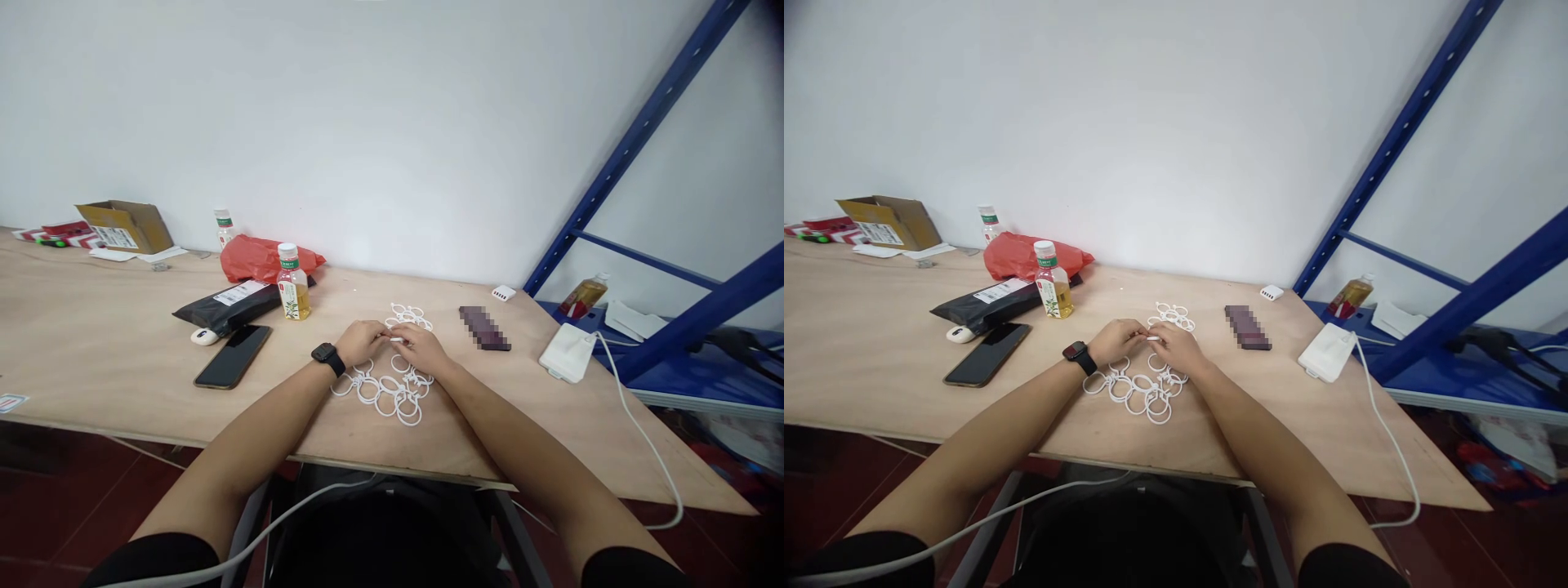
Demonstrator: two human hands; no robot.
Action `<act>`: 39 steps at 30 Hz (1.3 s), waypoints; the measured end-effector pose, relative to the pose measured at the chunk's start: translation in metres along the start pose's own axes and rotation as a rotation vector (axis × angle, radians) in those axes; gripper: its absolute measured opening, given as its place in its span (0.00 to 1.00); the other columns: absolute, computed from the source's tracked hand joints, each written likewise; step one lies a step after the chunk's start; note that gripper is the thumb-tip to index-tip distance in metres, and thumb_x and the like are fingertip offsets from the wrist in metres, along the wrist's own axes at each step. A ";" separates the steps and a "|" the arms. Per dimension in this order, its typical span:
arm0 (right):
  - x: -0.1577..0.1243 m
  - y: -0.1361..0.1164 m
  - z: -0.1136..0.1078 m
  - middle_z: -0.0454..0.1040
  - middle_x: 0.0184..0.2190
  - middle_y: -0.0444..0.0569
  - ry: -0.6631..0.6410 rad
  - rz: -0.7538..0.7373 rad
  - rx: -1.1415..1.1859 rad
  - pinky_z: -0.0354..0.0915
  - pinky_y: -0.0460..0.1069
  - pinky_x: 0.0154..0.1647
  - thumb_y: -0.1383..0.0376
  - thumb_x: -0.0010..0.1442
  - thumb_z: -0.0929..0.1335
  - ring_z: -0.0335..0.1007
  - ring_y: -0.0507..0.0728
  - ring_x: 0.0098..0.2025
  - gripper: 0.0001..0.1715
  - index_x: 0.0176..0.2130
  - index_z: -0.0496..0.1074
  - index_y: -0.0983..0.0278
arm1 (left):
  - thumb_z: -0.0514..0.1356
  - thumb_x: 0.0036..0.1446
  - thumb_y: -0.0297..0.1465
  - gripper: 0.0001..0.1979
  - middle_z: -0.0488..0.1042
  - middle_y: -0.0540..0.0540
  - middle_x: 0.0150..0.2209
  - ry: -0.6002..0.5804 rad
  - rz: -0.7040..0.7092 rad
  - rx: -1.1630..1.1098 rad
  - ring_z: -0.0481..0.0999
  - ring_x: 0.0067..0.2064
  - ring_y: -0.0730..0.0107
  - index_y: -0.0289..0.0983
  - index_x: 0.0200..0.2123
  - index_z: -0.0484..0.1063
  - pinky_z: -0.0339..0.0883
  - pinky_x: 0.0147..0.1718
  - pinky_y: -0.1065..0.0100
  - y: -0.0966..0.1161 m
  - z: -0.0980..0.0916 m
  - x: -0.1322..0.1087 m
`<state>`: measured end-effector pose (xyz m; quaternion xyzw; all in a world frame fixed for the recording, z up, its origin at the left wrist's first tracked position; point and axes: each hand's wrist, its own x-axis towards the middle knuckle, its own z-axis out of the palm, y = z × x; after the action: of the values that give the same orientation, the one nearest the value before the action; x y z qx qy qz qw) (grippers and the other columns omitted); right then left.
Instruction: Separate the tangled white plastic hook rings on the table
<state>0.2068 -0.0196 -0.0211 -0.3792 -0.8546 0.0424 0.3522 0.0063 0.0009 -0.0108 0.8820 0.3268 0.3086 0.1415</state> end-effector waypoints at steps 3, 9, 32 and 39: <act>0.001 0.005 0.001 0.78 0.41 0.48 0.066 0.027 0.018 0.69 0.53 0.45 0.72 0.58 0.64 0.74 0.57 0.43 0.15 0.41 0.77 0.59 | 0.57 0.61 0.34 0.11 0.79 0.45 0.38 0.026 -0.008 -0.038 0.75 0.36 0.68 0.37 0.41 0.77 0.66 0.39 0.68 0.006 -0.001 0.000; 0.002 0.003 -0.001 0.77 0.35 0.49 0.271 0.067 0.057 0.70 0.52 0.41 0.69 0.57 0.66 0.74 0.57 0.39 0.12 0.37 0.78 0.59 | 0.55 0.61 0.40 0.16 0.79 0.45 0.34 0.029 -0.109 -0.123 0.74 0.32 0.70 0.36 0.40 0.78 0.65 0.33 0.71 0.012 -0.003 -0.001; 0.002 -0.009 -0.003 0.75 0.43 0.51 0.242 0.035 0.135 0.72 0.53 0.39 0.61 0.55 0.72 0.71 0.57 0.38 0.18 0.47 0.73 0.59 | 0.55 0.63 0.34 0.11 0.79 0.44 0.37 0.273 -0.008 -0.086 0.76 0.38 0.66 0.38 0.40 0.76 0.67 0.42 0.65 0.014 -0.002 0.002; 0.002 -0.010 -0.005 0.74 0.44 0.52 0.237 0.034 0.164 0.73 0.53 0.39 0.61 0.55 0.72 0.71 0.57 0.38 0.19 0.47 0.72 0.59 | 0.58 0.62 0.34 0.10 0.79 0.43 0.37 0.293 0.083 -0.193 0.76 0.39 0.67 0.37 0.38 0.77 0.69 0.42 0.66 0.016 -0.006 0.002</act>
<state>0.2028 -0.0265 -0.0134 -0.3658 -0.7942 0.0731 0.4796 0.0113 -0.0099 0.0019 0.8227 0.2758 0.4694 0.1636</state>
